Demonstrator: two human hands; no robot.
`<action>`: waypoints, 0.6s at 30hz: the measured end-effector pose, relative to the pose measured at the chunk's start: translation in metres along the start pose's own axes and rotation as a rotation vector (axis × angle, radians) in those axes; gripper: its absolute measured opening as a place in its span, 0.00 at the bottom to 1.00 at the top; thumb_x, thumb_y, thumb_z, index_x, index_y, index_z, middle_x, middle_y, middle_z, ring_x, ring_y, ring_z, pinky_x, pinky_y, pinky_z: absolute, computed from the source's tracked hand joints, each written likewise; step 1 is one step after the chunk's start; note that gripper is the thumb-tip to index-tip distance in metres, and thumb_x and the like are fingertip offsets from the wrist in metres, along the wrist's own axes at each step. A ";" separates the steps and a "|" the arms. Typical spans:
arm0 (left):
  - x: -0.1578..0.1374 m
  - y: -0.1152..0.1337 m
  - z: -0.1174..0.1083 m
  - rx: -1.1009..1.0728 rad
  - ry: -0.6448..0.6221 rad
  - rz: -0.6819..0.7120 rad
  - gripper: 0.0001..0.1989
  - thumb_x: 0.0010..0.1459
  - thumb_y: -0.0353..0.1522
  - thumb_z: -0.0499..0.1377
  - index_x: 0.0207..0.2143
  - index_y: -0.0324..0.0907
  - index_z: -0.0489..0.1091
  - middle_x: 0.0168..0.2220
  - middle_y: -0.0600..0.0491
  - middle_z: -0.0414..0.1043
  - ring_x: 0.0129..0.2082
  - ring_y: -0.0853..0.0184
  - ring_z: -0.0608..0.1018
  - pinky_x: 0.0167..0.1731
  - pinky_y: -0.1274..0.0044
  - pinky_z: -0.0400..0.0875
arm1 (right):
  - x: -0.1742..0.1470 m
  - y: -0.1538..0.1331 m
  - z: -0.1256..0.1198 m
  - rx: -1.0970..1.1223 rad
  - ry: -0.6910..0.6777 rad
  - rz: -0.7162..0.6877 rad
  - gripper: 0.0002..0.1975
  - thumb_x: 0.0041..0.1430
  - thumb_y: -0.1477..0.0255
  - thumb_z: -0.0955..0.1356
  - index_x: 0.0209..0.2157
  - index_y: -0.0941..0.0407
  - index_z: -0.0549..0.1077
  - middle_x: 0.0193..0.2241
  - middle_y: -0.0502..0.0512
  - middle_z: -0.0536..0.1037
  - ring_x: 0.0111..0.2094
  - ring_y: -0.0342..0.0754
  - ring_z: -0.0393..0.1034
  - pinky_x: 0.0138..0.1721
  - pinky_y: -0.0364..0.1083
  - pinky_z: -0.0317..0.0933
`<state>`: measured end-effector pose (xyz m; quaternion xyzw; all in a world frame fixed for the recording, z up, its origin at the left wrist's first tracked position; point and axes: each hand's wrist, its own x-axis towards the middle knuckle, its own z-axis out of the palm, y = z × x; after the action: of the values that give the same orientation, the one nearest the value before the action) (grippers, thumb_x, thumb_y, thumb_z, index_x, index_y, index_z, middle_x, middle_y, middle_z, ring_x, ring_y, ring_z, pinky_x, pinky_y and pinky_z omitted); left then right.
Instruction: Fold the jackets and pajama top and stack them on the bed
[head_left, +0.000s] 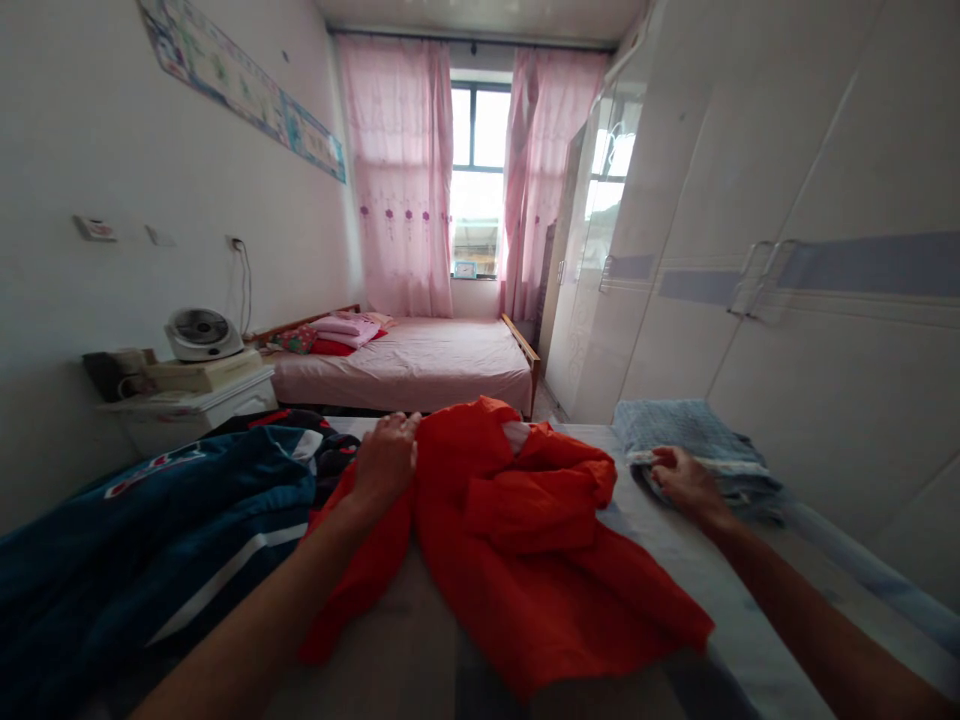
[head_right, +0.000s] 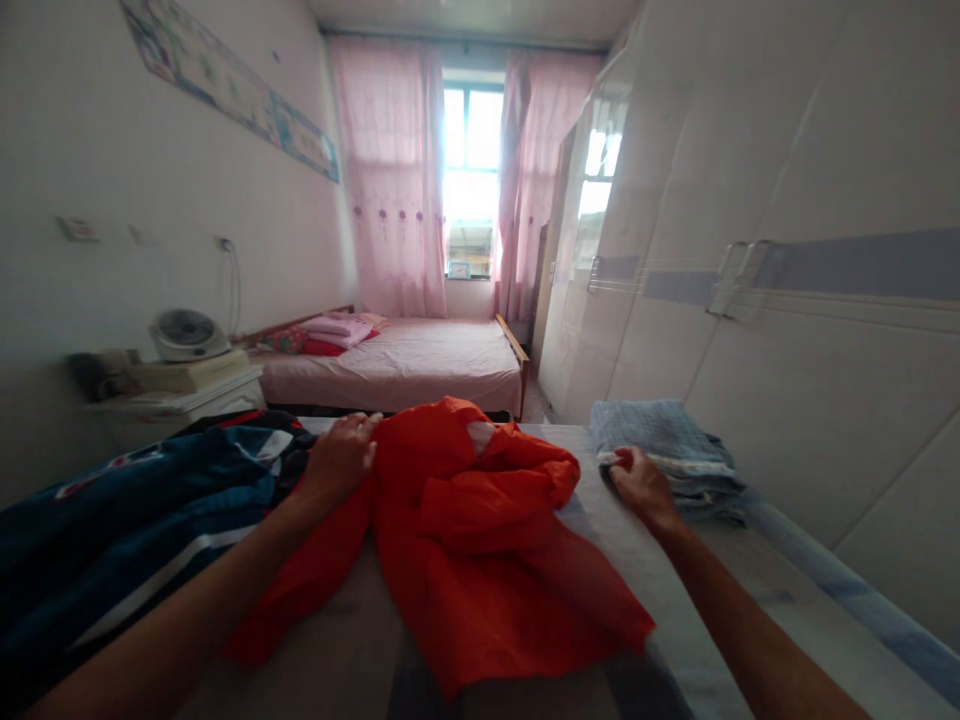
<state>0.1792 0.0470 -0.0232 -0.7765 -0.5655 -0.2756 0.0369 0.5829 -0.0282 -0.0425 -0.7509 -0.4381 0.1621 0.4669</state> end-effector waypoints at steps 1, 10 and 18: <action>-0.016 0.008 0.007 -0.002 -0.039 0.032 0.19 0.57 0.26 0.49 0.50 0.40 0.67 0.49 0.43 0.67 0.50 0.57 0.69 0.49 0.69 0.61 | -0.011 0.007 0.003 -0.033 -0.013 -0.055 0.17 0.44 0.71 0.65 0.39 0.57 0.69 0.36 0.60 0.74 0.31 0.49 0.69 0.36 0.50 0.63; -0.163 0.057 0.052 -0.163 -0.301 0.458 0.48 0.40 0.51 0.64 0.62 0.48 0.52 0.61 0.39 0.55 0.58 0.43 0.61 0.51 0.57 0.61 | -0.100 -0.010 0.064 -0.434 -0.343 -0.807 0.26 0.48 0.74 0.67 0.52 0.52 0.67 0.55 0.58 0.66 0.55 0.56 0.59 0.56 0.55 0.52; -0.141 0.051 0.031 -0.278 -0.337 0.194 0.16 0.53 0.22 0.48 0.38 0.44 0.70 0.39 0.49 0.72 0.40 0.62 0.73 0.40 0.74 0.66 | -0.026 -0.004 0.043 -0.144 0.027 -0.098 0.19 0.55 0.70 0.56 0.45 0.59 0.69 0.39 0.63 0.76 0.39 0.51 0.72 0.41 0.49 0.64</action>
<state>0.2075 -0.0805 -0.1023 -0.8598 -0.4431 -0.2125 -0.1387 0.5386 -0.0246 -0.0653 -0.7622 -0.4786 0.0971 0.4249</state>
